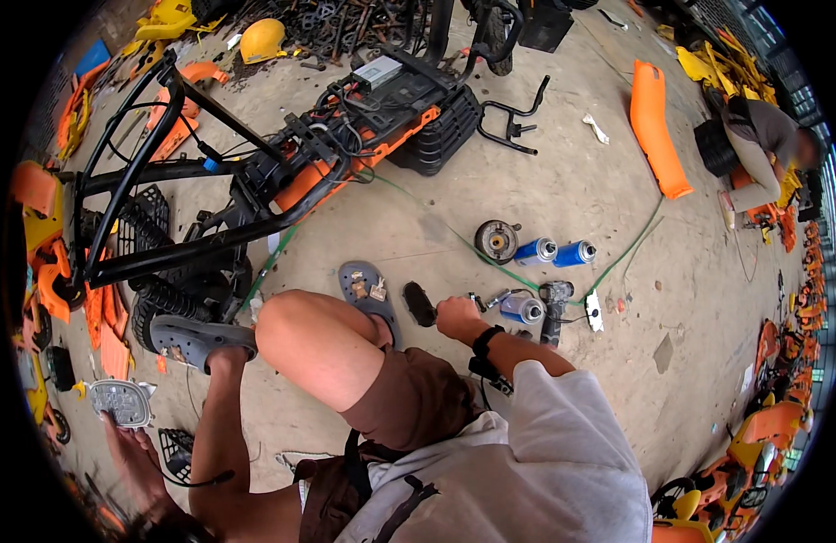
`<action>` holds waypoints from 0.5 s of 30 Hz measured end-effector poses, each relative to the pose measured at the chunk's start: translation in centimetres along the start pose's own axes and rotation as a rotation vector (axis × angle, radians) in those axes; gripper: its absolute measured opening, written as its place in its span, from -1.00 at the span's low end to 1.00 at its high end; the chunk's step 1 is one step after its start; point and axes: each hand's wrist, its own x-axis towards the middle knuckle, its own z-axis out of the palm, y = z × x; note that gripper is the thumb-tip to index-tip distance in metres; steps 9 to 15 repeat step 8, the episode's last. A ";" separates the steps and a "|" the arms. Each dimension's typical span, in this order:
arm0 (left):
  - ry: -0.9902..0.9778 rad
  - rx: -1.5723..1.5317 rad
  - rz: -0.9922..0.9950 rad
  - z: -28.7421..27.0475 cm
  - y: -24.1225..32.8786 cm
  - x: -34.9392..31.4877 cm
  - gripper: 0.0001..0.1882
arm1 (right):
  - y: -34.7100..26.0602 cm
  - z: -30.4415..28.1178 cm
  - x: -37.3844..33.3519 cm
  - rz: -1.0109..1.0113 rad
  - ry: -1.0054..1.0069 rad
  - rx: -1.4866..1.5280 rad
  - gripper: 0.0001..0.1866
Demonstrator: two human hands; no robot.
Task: The person uses a screwdriver to remove several screws from a silver metal component while holding it over a motorcycle frame.
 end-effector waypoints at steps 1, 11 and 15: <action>0.023 0.005 -0.008 0.2 0.1 -0.1 -0.61 | 0.0 0.2 0.1 0.007 -0.005 0.005 -0.73; -0.159 0.026 0.009 -0.3 0.0 0.2 -0.59 | 0.0 0.0 1.2 0.056 -0.050 0.059 -0.69; -0.159 0.026 0.009 -0.3 0.0 0.2 -0.59 | 0.0 0.0 1.2 0.056 -0.050 0.059 -0.69</action>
